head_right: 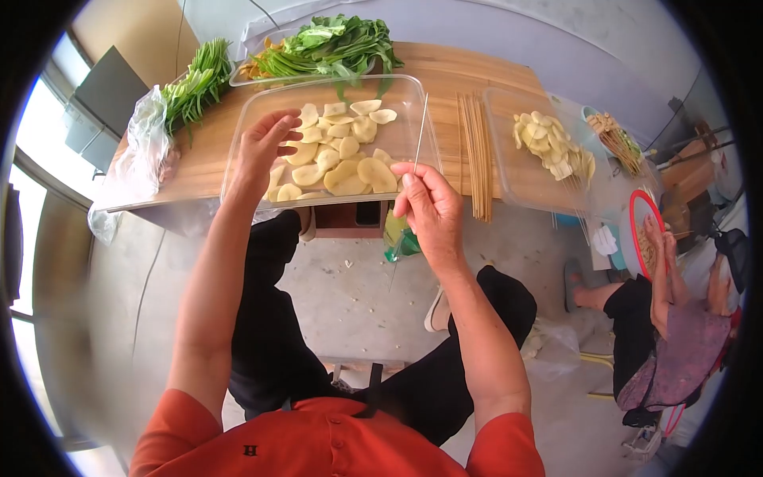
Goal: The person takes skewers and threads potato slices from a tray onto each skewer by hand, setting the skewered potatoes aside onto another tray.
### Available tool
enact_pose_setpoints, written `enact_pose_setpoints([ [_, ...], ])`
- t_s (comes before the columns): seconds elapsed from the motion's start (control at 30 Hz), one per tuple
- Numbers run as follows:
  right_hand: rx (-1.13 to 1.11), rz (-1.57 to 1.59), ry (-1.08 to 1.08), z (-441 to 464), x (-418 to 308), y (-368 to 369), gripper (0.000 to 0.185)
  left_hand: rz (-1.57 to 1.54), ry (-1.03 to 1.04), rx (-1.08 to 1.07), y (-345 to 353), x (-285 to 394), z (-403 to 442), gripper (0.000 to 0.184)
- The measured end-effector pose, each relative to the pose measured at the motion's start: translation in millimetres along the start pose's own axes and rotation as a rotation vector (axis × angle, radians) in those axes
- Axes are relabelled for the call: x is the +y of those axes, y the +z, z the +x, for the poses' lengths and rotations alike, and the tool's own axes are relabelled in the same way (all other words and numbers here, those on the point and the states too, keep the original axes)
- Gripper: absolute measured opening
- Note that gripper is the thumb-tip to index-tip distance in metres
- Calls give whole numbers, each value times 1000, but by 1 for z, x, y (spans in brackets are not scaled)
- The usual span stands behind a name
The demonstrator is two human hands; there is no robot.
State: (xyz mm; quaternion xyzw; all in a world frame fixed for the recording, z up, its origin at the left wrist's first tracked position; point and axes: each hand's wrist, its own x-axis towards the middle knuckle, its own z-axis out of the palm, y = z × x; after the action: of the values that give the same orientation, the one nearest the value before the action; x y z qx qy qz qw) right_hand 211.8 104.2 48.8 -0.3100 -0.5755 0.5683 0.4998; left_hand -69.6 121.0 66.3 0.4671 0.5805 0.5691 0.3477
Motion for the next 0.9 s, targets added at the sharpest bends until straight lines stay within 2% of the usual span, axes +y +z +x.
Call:
enact_pose_setpoints([
  [0.03, 11, -16, -10, 0, 1, -4, 21, 9, 6, -5, 0, -6, 8, 33],
  [0.1, 23, 11, -10, -1, 2, -10, 21, 326, 143, -42, -1, -19, 31, 36],
  [0.13, 27, 27, -4, -2, 1, -13, 21, 332, 148, -47, -1, -25, 44, 36],
  [0.2, 28, 22, 2, -4, -1, -18, 21, 740, 256, -58, -1, -32, 71, 49],
  [0.23, 23, 11, 14, -4, -2, -21, 21, 745, 260, -62, 0, -34, 82, 49],
  [0.3, 32, -9, -10, -4, 1, -24, 20, 911, 148, -134, 5, -37, 103, 60],
  [0.33, 39, -35, -30, -3, 3, -25, 20, 914, 153, -141, 11, -39, 111, 60],
  [0.4, 51, -61, -13, -3, 3, -26, 20, 908, -8, -229, 25, -46, 127, 68],
  [0.5, 60, -97, -6, -1, 2, -27, 19, 910, -42, -336, 56, -61, 146, 70],
  [0.63, 64, -88, -18, 2, 4, -29, 18, 1113, 95, -330, 99, -54, 118, 65],
  [0.7, 74, -93, -16, 3, 5, -29, 18, 1151, 260, -443, 104, -29, 89, 50],
  [0.73, 84, -98, -14, 3, 5, -30, 18, 1154, 261, -444, 100, -24, 86, 50],
  [0.8, 88, -109, -33, 3, 6, -31, 18, 1127, 369, -747, 85, -14, 79, 41],
  [0.83, 86, -121, -49, 2, 7, -31, 18, 1131, 362, -749, 79, 3, 67, 41],
  [0.9, 82, -109, -45, 1, 8, -30, 18, 1069, 231, -903, 63, 34, 50, 33],
])
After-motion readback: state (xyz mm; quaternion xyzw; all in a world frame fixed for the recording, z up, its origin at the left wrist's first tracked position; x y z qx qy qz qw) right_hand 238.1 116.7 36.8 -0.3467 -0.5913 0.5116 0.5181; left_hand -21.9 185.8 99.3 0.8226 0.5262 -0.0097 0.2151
